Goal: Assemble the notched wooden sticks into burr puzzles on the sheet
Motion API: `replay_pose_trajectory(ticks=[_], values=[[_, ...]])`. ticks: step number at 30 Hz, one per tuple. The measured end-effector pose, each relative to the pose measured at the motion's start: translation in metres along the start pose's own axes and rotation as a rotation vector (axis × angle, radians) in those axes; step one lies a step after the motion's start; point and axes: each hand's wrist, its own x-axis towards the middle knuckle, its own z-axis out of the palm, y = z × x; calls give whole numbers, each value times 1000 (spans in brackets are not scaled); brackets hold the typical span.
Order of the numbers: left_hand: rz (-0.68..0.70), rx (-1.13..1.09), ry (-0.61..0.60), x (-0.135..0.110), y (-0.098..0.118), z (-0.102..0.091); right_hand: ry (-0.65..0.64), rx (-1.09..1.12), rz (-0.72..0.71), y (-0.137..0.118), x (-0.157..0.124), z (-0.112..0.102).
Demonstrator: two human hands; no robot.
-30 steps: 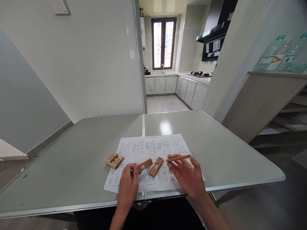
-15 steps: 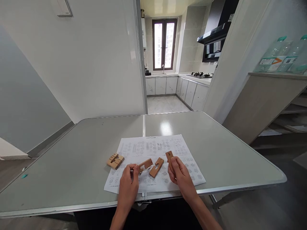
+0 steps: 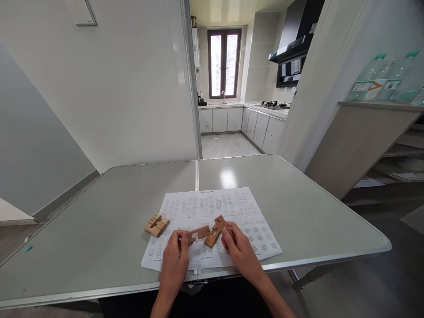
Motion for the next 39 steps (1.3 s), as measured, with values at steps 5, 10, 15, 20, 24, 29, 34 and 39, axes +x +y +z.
replay_pose_trajectory(ticks=[5, 10, 15, 20, 24, 29, 34, 39], values=[[-2, -33, -20, -2, 2, -1, -44, -58, -37, -5, 0, -1], [5, -22, -24, -2, 1, -2, -49, -75, -96, -9, 0, -1], [20, -32, -25, -1, 1, -1, -33, -92, -67, -6, 1, 1], [23, -33, -20, -1, 2, -2, -19, -86, -52, -5, 0, 1], [33, -33, -21, -1, 1, -3, -17, -82, -50, -9, -1, 1], [40, -22, -16, -1, 0, -2, -15, -88, -55, -10, -1, 1], [36, -31, -14, -1, 1, -2, -39, -76, -49, -10, -1, 0], [28, -36, -16, -1, 1, -2, -31, -62, -42, -10, -1, 0]])
